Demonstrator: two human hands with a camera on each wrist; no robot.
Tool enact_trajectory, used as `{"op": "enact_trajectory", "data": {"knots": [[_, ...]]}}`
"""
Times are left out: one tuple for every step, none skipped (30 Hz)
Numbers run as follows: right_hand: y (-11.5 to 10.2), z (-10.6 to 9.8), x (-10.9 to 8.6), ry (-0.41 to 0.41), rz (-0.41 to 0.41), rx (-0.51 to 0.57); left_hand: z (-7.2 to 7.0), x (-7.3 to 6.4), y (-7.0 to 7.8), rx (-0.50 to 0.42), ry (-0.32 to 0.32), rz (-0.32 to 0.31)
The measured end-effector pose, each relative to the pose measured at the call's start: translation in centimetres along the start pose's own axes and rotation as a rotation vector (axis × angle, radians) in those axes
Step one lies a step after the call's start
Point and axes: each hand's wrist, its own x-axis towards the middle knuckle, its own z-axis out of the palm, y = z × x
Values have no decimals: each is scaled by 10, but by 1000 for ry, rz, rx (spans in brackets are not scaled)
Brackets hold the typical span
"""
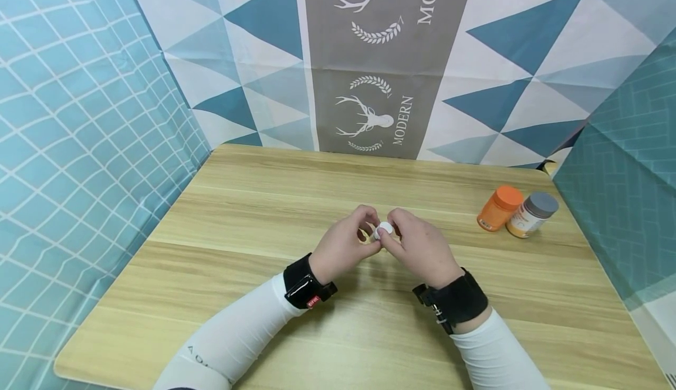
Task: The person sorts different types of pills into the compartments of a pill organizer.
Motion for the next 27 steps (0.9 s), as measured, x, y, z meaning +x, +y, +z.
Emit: {"op": "enact_trajectory", "data": {"knots": [[0,0,0,2,1,8,-1,0,0,-7,-2,-4],[0,0,0,6,2,16,-1,0,1,-12,-3,-6],[0,0,0,7,3,29,-2,0,1,-19,-4,-7],[0,0,-1,8,2,40,-2,1,1,-26,-4,-8],[0,0,-1,8,2,53,-3,1,2,-29,-4,-8],[0,-1,-1,7,3,66,-4,1,2,-30,-6,-6],[0,-1,-1,6,3,78,-5,2,3,-33,-11,-5],[0,-2,-1,7,5,89,-5,2,3,-27,-14,-1],[0,-2,-1,9,9,103,-6,2,3,-24,-20,1],[-1,-3,-2,13,14,116,-7,2,3,-19,-26,1],[0,-3,-2,17,22,127,-8,1,3,-11,-30,-2],[1,-4,-3,22,32,134,-9,0,2,-2,-35,-5],[2,-4,-4,26,44,138,-10,-2,1,11,-38,-10],[4,-4,-5,29,58,144,-12,-4,0,27,-41,-18],[7,-4,-6,29,72,148,-14,-6,-2,44,-43,-27],[11,-4,-8,29,89,150,-16,-8,-5,67,-45,-35],[15,-5,-10,27,106,148,-18,-11,-7,91,-49,-43],[20,-5,-13,23,124,149,-21,-14,-10,117,-55,-50],[26,-6,-16,18,145,147,-24,-16,-13,144,-62,-57],[33,-7,-20,16,161,143,-27,-18,-16,165,-72,-65],[41,-10,-24,12,179,137,-29,-20,-20,193,-81,-70],[48,-13,-29,13,196,124,-33,-23,-22,214,-93,-77],[57,-16,-34,14,209,111,-36,-25,-25,234,-106,-84],[67,-20,-39,21,218,94,-39,-26,-28,261,-117,-89],[77,-23,-44,27,228,73,-42,-28,-30,284,-125,-90],[88,-28,-49,35,234,54,-46,-30,-32,310,-130,-88],[99,-33,-54,35,245,39,-49,-32,-35,339,-133,-81]]}}
